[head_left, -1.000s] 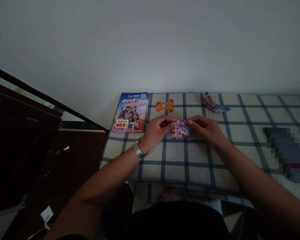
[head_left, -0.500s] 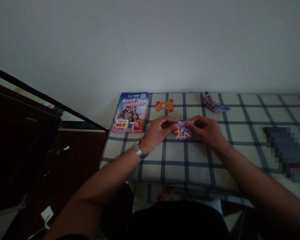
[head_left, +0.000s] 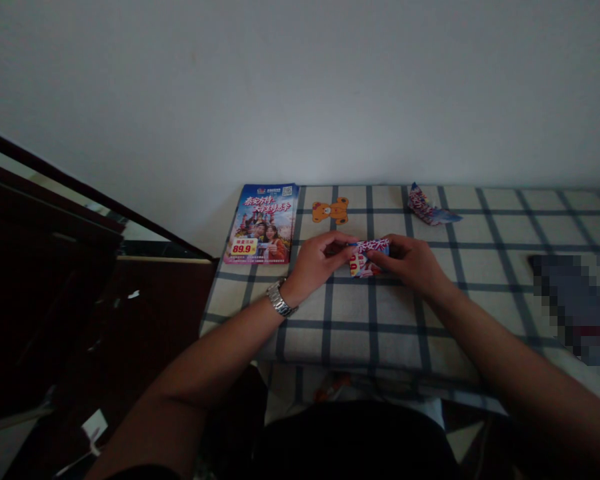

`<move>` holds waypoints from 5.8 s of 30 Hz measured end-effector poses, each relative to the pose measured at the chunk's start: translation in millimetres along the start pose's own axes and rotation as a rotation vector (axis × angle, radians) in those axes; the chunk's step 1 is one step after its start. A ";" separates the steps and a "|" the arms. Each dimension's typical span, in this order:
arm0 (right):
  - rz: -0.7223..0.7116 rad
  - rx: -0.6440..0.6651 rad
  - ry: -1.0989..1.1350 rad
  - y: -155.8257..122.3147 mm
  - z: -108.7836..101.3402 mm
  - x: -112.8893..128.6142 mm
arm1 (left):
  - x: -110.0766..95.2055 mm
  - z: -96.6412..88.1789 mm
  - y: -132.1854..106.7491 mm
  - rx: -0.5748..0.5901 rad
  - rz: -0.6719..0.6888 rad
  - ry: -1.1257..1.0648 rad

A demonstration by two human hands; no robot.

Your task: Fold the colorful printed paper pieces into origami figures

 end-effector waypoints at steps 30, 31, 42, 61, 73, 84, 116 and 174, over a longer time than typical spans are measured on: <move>-0.003 0.032 -0.185 -0.4 0.8 -4.0 | 0.1 3.0 -0.1 0.030 0.001 -0.048; -0.003 0.038 -0.185 -0.1 1.4 -4.7 | 0.0 3.1 0.0 0.030 0.001 -0.052; 0.043 0.042 0.061 -0.3 4.2 -7.9 | 1.9 2.7 0.7 0.032 -0.012 -0.037; 0.010 -0.040 -0.041 0.0 -10.7 -1.9 | -0.5 -0.6 2.2 0.051 -0.007 0.026; -0.013 0.034 -0.049 1.1 -5.9 -7.7 | 2.5 -15.0 5.0 -0.115 -0.021 -0.083; 0.015 0.130 0.036 -2.2 11.2 -1.0 | 1.1 -4.8 2.4 -0.029 -0.030 0.006; -0.025 0.115 -0.166 -2.6 9.7 -5.7 | -1.2 14.0 -1.1 0.179 -0.029 -0.021; -0.057 0.176 -0.236 -5.2 11.1 -1.5 | -13.2 15.4 -2.0 0.164 0.038 0.032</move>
Point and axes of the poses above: each hand's wrist, its own y-axis towards the middle knuckle, its own z-axis out of the palm, x = y × z, the point moved 9 cm from there along y, towards the middle knuckle, and after that the axes turned 5 degrees about -y, right-handed, at the moved point
